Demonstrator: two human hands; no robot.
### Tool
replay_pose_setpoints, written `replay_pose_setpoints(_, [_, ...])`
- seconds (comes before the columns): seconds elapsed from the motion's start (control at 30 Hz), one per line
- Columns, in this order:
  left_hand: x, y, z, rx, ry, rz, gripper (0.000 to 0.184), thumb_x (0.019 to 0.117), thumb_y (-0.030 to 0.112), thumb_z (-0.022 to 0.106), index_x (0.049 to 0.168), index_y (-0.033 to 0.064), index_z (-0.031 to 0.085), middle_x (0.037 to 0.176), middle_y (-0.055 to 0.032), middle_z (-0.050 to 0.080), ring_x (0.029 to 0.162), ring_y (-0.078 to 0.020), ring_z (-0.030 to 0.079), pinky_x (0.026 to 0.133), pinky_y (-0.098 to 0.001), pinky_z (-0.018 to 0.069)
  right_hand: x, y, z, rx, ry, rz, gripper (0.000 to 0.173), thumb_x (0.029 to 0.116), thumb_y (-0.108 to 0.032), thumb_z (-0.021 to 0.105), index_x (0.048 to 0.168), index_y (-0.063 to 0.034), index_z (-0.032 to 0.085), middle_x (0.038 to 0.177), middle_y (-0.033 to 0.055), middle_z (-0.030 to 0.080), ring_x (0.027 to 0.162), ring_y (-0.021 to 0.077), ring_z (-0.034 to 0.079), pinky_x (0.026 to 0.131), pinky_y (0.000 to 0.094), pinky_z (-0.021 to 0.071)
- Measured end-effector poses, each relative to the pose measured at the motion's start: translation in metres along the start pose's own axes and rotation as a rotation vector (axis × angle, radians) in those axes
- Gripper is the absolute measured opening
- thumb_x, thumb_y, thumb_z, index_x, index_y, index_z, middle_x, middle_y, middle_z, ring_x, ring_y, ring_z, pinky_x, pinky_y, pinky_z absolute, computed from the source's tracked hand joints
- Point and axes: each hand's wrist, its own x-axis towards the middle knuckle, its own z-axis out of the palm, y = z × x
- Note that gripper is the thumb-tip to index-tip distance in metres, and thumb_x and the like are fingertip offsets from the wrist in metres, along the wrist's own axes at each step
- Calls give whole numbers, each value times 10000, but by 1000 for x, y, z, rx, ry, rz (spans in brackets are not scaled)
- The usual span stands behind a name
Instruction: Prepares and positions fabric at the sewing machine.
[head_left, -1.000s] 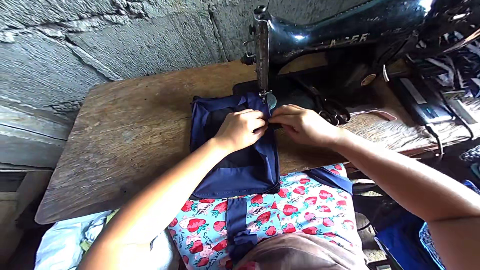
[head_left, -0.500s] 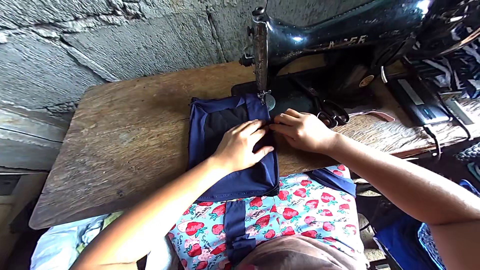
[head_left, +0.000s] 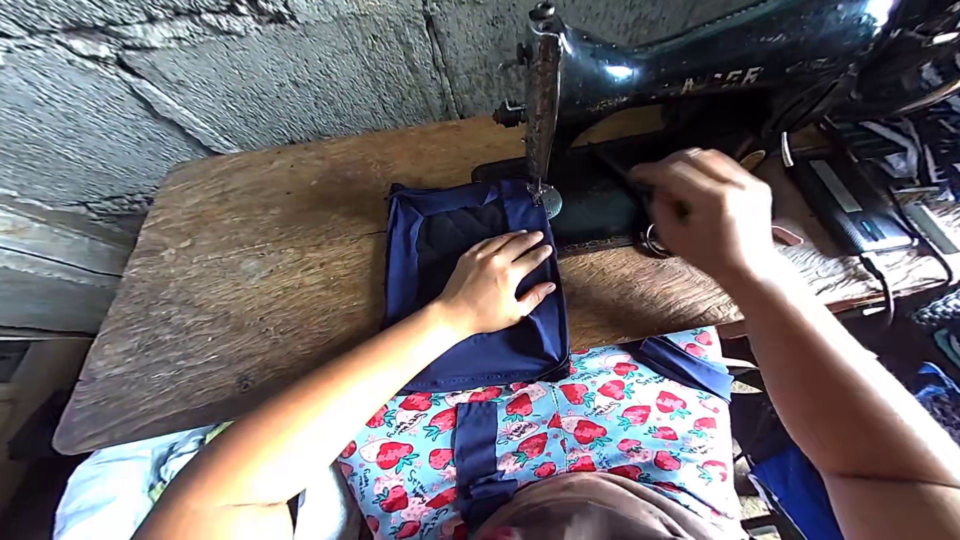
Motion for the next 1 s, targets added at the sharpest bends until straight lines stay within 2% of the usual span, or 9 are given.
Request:
replay_pose_setpoints(0.07, [1, -1, 0, 3, -30, 4, 481, 1014, 409, 513, 1329, 93, 693, 1424, -84, 637, 1338, -285, 586, 1094, -467, 470, -1, 17, -24, -83, 32, 227, 336, 1041, -120, 447, 1237, -29, 704, 1160, 234, 709, 1015, 410, 697, 831, 591, 544])
replay_pose_setpoints(0.2, [3, -4, 0, 15, -30, 32, 459, 1040, 389, 472, 1345, 125, 691, 1429, -43, 639, 1354, -291, 573, 1096, -475, 466, -13, 54, -55, -142, 121, 623, 419, 1060, -245, 413, 1311, 34, 599, 1159, 311, 667, 1031, 467, 663, 879, 648, 490])
replay_pose_setpoints(0.27, [4, -5, -1, 9, -29, 35, 445, 1042, 377, 473, 1340, 134, 697, 1419, -35, 648, 1354, -297, 573, 1095, -484, 466, -17, 67, -57, -155, 165, 773, 511, 1060, -386, 431, 1337, 29, 537, 1155, 286, 650, 1058, 429, 641, 912, 606, 476])
replay_pose_setpoints(0.33, [5, -6, -1, 3, -24, 38, 435, 1041, 366, 475, 1329, 134, 705, 1406, -32, 657, 1352, -301, 575, 1090, -486, 473, -19, 73, -58, -148, 129, 853, 643, 1047, -539, 444, 1316, 39, 535, 1163, 306, 637, 1094, 470, 620, 927, 661, 440])
replay_pose_setpoints(0.4, [7, -8, -2, 0, -21, 41, 428, 1043, 353, 472, 1327, 136, 709, 1397, -28, 664, 1354, -302, 575, 1090, -485, 474, -21, 77, -56, -133, 62, 858, 699, 1035, -602, 428, 1254, 44, 584, 1153, 331, 644, 1107, 523, 610, 912, 727, 408])
replay_pose_setpoints(0.47, [8, -10, -1, 3, -18, 53, 426, 1047, 345, 462, 1324, 138, 711, 1393, -23, 667, 1354, -298, 576, 1092, -481, 474, -21, 78, -52, -112, 19, 825, 696, 1045, -592, 411, 1225, 49, 614, 1126, 349, 649, 1082, 553, 613, 883, 756, 404])
replay_pose_setpoints(0.67, [12, -17, 0, 2, -11, 97, 403, 1065, 314, 444, 1298, 153, 731, 1379, -14, 677, 1340, -296, 591, 1100, -479, 472, -23, 84, -39, -62, 8, 722, 573, 1060, -502, 456, 1168, 26, 650, 1051, 302, 678, 991, 487, 652, 839, 718, 432])
replay_pose_setpoints(0.8, [16, -19, -1, -2, -10, 99, 396, 1067, 307, 445, 1283, 156, 741, 1362, -14, 687, 1326, -307, 603, 1077, -496, 488, -22, 85, -34, -73, 13, 659, 540, 1086, -438, 425, 1058, 45, 665, 947, 304, 667, 883, 480, 649, 759, 703, 432])
replay_pose_setpoints(1.0, [20, -26, 1, 2, -5, 99, 399, 1074, 308, 435, 1285, 161, 741, 1367, -10, 684, 1321, -316, 606, 1073, -507, 488, -21, 86, -33, -103, 7, 664, 551, 1088, -445, 415, 1037, 43, 666, 919, 301, 665, 860, 488, 645, 744, 704, 424])
